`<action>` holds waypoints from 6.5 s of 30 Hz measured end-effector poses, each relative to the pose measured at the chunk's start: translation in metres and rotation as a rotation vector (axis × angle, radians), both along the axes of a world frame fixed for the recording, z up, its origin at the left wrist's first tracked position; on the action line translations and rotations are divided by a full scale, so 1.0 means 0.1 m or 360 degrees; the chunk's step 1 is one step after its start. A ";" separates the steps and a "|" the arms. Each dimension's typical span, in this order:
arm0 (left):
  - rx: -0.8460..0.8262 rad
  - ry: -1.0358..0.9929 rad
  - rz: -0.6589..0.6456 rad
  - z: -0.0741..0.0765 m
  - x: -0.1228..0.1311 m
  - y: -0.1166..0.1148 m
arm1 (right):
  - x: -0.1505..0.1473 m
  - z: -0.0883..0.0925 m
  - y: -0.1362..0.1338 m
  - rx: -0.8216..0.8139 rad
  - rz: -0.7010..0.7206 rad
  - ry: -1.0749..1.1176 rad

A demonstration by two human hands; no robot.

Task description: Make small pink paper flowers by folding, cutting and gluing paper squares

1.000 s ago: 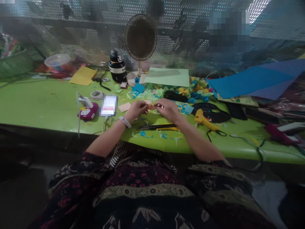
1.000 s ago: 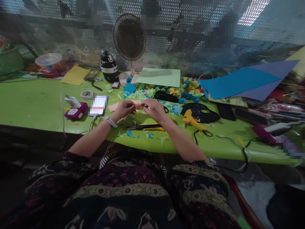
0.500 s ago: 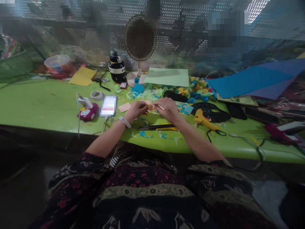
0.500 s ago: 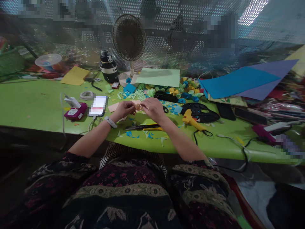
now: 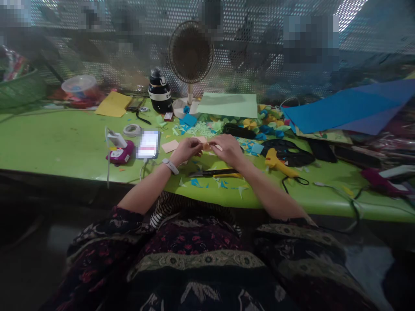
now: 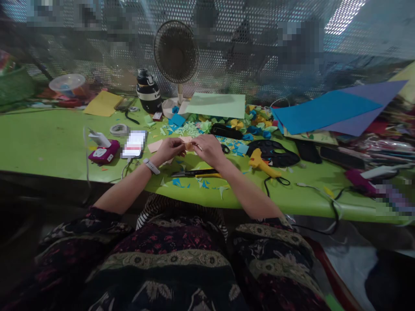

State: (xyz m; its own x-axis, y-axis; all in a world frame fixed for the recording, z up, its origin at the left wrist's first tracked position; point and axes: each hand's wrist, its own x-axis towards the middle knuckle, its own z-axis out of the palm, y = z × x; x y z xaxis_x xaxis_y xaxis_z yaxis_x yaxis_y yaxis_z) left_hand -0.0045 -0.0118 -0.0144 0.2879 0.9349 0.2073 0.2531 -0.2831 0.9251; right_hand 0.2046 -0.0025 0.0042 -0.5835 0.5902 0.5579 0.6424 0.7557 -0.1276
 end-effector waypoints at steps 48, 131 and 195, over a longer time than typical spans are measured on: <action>-0.0022 0.0082 -0.0044 0.02 0.00 -0.02 | 0.00 -0.04 0.03 -0.0117 0.0073 0.0064; 0.0046 -0.0520 0.0356 0.11 0.06 0.00 | 0.00 0.18 -0.11 -0.0144 -0.0076 0.0330; 0.0731 0.0050 0.0073 -0.02 0.03 0.02 | -0.01 0.13 -0.06 -0.0698 0.0028 0.0579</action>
State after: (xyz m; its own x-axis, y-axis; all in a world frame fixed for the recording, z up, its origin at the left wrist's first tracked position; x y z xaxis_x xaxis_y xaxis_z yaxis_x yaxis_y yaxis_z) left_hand -0.0013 -0.0096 -0.0168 0.2613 0.7602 0.5948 0.3009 -0.6496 0.6982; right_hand 0.2032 -0.0090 0.0176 -0.4115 0.8038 0.4297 0.4861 0.5924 -0.6425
